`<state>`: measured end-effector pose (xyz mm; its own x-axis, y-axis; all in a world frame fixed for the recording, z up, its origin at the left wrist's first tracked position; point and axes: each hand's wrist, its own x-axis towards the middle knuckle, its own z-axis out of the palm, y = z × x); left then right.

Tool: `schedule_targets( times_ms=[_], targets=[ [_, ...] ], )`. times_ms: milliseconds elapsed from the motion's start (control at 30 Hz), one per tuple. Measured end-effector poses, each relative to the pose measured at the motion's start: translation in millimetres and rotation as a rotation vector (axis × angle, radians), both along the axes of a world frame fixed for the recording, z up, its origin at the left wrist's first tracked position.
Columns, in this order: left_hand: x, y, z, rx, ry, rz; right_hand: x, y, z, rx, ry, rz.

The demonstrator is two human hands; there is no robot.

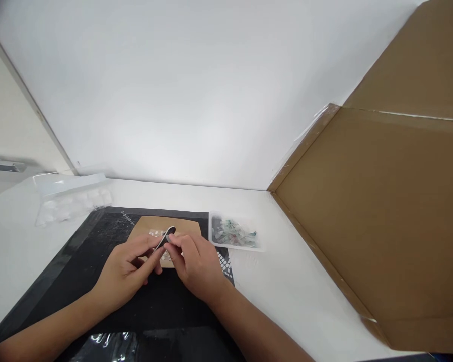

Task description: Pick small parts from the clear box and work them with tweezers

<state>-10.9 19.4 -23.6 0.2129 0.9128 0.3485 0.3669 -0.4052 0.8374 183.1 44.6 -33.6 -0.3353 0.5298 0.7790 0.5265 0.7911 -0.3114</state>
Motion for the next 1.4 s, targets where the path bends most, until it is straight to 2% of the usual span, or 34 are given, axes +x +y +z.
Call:
schedule_targets(
  times_ms=[267, 533, 867, 1167, 1333, 1400],
  targets=[
    [0.2, -0.2, 1.4, 0.016, 0.016, 0.001, 6.7, 3.3, 1.3, -0.089, -0.006, 0.069],
    [3.9, -3.7, 4.3, -0.024, -0.022, -0.029, 8.5, -0.7, 5.5, -0.136, -0.038, -0.022],
    [5.6, -5.2, 7.3, -0.101, -0.003, 0.004, 3.6, 2.3, 3.1, -0.071, -0.042, 0.001],
    [4.1, -7.2, 10.0, -0.176, -0.016, -0.04, 6.2, -0.1, 10.8, -0.006, -0.117, -0.18],
    [3.9, -7.0, 11.2, -0.216, -0.025, -0.041, 5.1, 1.3, 10.6, 0.0, -0.202, -0.116],
    [4.1, -7.1, 12.7, -0.203, -0.024, -0.04, 4.4, 1.2, 11.3, 0.004, -0.194, -0.136]
  ],
)
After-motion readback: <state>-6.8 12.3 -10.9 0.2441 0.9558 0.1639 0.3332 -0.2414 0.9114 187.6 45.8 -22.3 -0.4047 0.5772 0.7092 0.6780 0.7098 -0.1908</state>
